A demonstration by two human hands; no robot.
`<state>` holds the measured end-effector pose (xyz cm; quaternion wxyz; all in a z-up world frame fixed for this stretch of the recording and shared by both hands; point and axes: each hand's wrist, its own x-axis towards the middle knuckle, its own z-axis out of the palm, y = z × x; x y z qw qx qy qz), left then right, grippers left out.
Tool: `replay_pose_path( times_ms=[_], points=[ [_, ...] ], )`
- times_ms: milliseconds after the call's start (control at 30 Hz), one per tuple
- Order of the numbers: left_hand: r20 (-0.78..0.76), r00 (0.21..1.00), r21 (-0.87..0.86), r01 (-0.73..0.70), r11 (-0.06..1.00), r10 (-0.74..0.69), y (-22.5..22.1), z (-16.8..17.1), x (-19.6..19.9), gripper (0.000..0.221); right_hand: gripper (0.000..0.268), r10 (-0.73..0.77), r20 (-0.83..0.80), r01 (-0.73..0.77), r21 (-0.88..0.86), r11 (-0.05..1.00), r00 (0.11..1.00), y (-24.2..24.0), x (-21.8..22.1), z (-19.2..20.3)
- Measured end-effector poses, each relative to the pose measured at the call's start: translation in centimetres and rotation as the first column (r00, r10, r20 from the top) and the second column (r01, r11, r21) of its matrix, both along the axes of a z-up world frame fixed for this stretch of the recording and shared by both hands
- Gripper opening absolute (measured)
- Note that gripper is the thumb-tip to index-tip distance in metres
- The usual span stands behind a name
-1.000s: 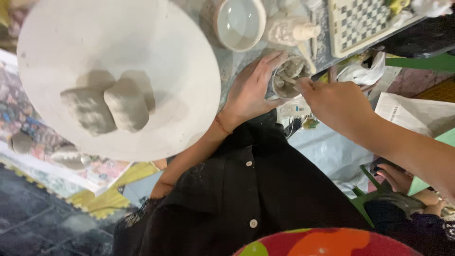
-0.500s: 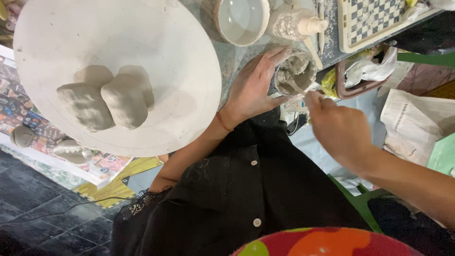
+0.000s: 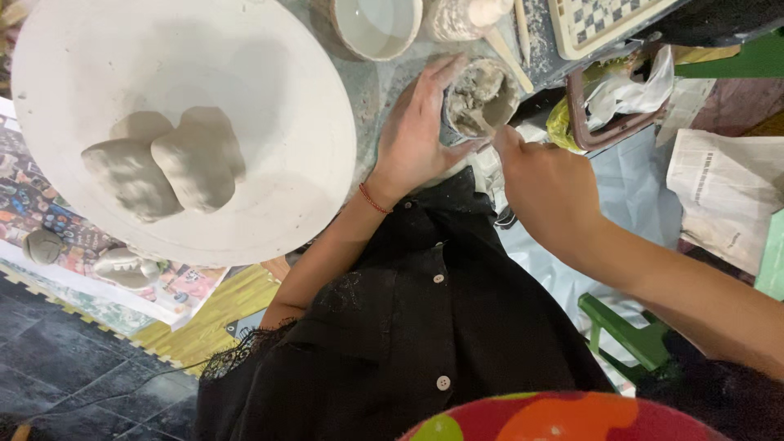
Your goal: The person holds a small container with a gray clay slurry and stirs it continuously with a wooden stick. The mixture is blended until it appears uniform, while two clay lumps rest on a nearby pottery wheel.
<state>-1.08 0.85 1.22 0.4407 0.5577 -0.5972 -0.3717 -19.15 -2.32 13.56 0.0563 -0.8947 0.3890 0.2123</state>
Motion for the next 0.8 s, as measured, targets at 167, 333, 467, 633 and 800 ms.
replay_pose_path(
  times_ms=[167,333,467,633,800],
  points=[
    [0.01,0.999,0.037,0.036,0.999,-0.036,0.0,0.1,-0.1,0.109,0.016,-0.196,0.08,0.183,0.145,0.972,0.977,-1.1,0.2,0.8],
    [0.06,0.997,-0.017,0.043,0.999,-0.042,0.0,0.3,0.0,0.112,0.022,-0.304,0.25,0.288,0.1,0.953,0.919,-1.3,0.5,2.5],
    [0.088,0.996,0.059,0.013,0.998,-0.018,-0.3,0.5,-0.6,0.114,0.015,-0.4,0.373,0.416,0.043,0.909,0.837,0.3,-0.8,4.4],
    [0.139,0.99,0.057,-0.013,0.998,0.005,-0.5,0.6,-1.0,0.117,0.012,-0.522,0.527,0.531,0.15,0.834,0.671,1.2,-2.2,2.8],
    [0.146,0.989,0.081,-0.034,0.996,0.022,-0.3,0.5,-0.9,0.104,0.009,-0.474,0.619,0.485,0.167,0.858,0.626,1.8,-1.5,0.5]
  ],
)
